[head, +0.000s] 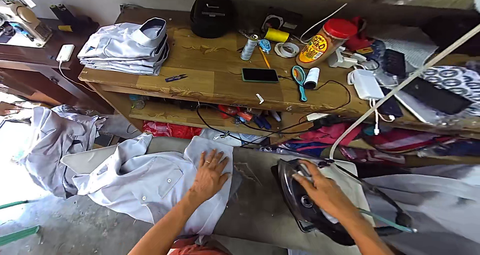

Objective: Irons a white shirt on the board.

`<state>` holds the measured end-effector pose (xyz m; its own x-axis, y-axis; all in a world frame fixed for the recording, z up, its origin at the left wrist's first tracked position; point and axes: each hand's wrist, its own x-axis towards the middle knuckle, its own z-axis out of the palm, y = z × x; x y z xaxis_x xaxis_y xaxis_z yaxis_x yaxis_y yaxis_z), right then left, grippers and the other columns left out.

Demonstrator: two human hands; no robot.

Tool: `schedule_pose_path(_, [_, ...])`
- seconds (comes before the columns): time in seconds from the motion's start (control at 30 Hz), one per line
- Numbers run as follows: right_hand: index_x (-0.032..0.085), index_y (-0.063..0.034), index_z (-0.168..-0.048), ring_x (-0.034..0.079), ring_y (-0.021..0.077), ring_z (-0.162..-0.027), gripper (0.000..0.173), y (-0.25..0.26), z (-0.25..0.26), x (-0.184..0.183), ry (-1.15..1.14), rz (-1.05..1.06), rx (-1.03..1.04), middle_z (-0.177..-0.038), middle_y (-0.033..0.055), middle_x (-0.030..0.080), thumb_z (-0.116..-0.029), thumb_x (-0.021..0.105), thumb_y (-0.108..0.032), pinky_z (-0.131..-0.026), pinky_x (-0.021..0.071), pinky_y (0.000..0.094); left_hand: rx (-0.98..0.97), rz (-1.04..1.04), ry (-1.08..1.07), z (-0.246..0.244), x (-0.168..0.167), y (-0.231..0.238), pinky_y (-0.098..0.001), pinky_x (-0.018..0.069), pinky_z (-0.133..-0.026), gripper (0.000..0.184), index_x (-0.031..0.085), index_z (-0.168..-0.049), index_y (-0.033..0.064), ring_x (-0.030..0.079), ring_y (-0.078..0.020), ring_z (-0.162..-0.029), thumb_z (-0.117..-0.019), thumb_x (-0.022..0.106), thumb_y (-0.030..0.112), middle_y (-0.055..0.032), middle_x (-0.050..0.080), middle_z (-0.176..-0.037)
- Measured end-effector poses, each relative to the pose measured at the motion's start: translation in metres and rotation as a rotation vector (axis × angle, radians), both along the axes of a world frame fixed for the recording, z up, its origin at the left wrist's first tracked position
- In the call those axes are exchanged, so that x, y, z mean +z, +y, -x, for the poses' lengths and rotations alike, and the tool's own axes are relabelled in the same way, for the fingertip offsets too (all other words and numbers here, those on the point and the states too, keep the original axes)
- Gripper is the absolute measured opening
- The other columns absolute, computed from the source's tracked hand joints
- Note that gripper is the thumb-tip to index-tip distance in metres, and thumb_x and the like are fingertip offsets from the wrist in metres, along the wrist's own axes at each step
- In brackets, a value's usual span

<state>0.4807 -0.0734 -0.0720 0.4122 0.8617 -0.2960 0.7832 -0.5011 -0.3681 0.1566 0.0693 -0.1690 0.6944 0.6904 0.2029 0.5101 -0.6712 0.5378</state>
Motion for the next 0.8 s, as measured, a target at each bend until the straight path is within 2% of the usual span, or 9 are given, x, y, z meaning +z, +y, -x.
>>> schedule_pose_path(0.1, [0.053, -0.0138, -0.147, 0.07, 0.0472, -0.087, 0.055, 0.017, 0.053, 0.01, 0.025, -0.069, 0.149, -0.1, 0.0254, 0.071, -0.1012, 0.058, -0.043, -0.077, 0.0531, 0.0688, 0.219, -0.075, -0.09, 0.04, 0.009, -0.003, -0.0581, 0.0426, -0.111, 0.035, 0.074, -0.122, 0.0102, 0.057, -0.0366, -0.131, -0.1016, 0.055, 0.032, -0.0135, 0.067, -0.132])
schedule_pose_path(0.17, [0.056, -0.0158, -0.145, 0.072, 0.0408, -0.087, 0.053, 0.041, 0.09, 0.017, 0.099, -0.096, 0.272, -0.1, 0.0198, 0.073, -0.1023, 0.055, -0.046, -0.077, 0.0555, 0.0641, 0.327, -0.1, -0.085, 0.06, 0.01, -0.012, -0.0556, 0.047, -0.105, 0.034, 0.075, -0.118, 0.0102, 0.061, -0.0359, -0.122, -0.1014, 0.055, 0.032, -0.0139, 0.07, -0.124])
schedule_pose_path(0.23, [0.055, -0.0163, -0.145, 0.072, 0.0378, -0.09, 0.05, 0.076, 0.127, 0.018, 0.179, -0.055, 0.38, -0.102, 0.0181, 0.073, -0.1045, 0.052, -0.045, -0.08, 0.056, 0.0607, 0.386, -0.106, -0.041, 0.07, 0.007, -0.029, -0.0563, 0.0473, -0.103, 0.039, 0.074, -0.121, 0.0106, 0.062, -0.0366, -0.12, -0.101, 0.055, 0.038, -0.0142, 0.069, -0.123])
schedule_pose_path(0.33, [0.05, -0.0173, -0.148, 0.07, 0.0393, -0.094, 0.05, 0.123, 0.176, 0.006, 0.2, 0.019, 0.506, -0.102, 0.0189, 0.071, -0.1058, 0.048, -0.045, -0.082, 0.0547, 0.0596, 0.403, -0.09, 0.093, 0.084, -0.008, -0.055, -0.0621, 0.0412, -0.109, 0.064, 0.065, -0.136, 0.0095, 0.055, -0.0404, -0.132, -0.0976, 0.052, 0.059, -0.0163, 0.062, -0.14])
schedule_pose_path(0.43, [0.049, -0.02, -0.148, 0.07, 0.0416, -0.095, 0.05, 0.154, 0.193, 0.007, 0.118, 0.062, 0.562, -0.103, 0.0202, 0.071, -0.103, 0.054, -0.042, -0.081, 0.0541, 0.0604, 0.364, -0.017, 0.248, 0.113, -0.026, -0.068, -0.0722, 0.0298, -0.114, 0.092, 0.048, -0.154, 0.0117, 0.035, -0.0464, -0.149, -0.0895, 0.051, 0.077, -0.0114, 0.043, -0.161])
schedule_pose_path(0.5, [0.049, -0.0234, -0.147, 0.069, 0.0427, -0.097, 0.051, 0.16, 0.192, 0.008, 0.088, 0.108, 0.593, -0.105, 0.0209, 0.071, -0.0986, 0.061, -0.033, -0.081, 0.0535, 0.0611, 0.333, 0.022, 0.29, 0.129, -0.03, -0.067, -0.0728, 0.0266, -0.116, 0.097, 0.043, -0.158, 0.0169, 0.028, -0.0476, -0.152, -0.086, 0.051, 0.082, -0.0111, 0.036, -0.165])
schedule_pose_path(0.57, [0.051, -0.0236, -0.146, 0.069, 0.0438, -0.093, 0.052, 0.152, 0.187, 0.005, 0.078, 0.109, 0.685, -0.101, 0.0217, 0.071, -0.0962, 0.063, -0.025, -0.078, 0.0531, 0.0621, 0.328, 0.051, 0.302, 0.134, -0.03, -0.063, -0.069, 0.0259, -0.119, 0.101, 0.042, -0.159, 0.02, 0.027, -0.0466, -0.153, -0.0823, 0.052, 0.085, -0.0172, 0.034, -0.165])
schedule_pose_path(0.67, [0.052, -0.0246, -0.144, 0.07, 0.043, -0.089, 0.051, 0.129, 0.183, 0.003, 0.074, 0.105, 0.802, -0.097, 0.02, 0.071, -0.0942, 0.064, -0.022, -0.074, 0.0532, 0.0617, 0.331, 0.074, 0.314, 0.135, -0.03, -0.06, -0.0666, 0.0249, -0.12, 0.102, 0.041, -0.159, 0.0217, 0.026, -0.0448, -0.154, -0.0809, 0.054, 0.086, -0.0185, 0.033, -0.166])
schedule_pose_path(0.8, [0.052, -0.0225, -0.146, 0.07, 0.0426, -0.089, 0.052, 0.126, 0.182, 0.005, 0.048, 0.083, 0.684, -0.097, 0.0206, 0.071, -0.0949, 0.06, -0.018, -0.076, 0.0535, 0.06, 0.327, 0.091, 0.33, 0.134, -0.031, -0.06, -0.0665, 0.0215, -0.121, 0.102, 0.038, -0.16, 0.0233, 0.023, -0.0437, -0.155, -0.0814, 0.052, 0.086, -0.017, 0.03, -0.167])
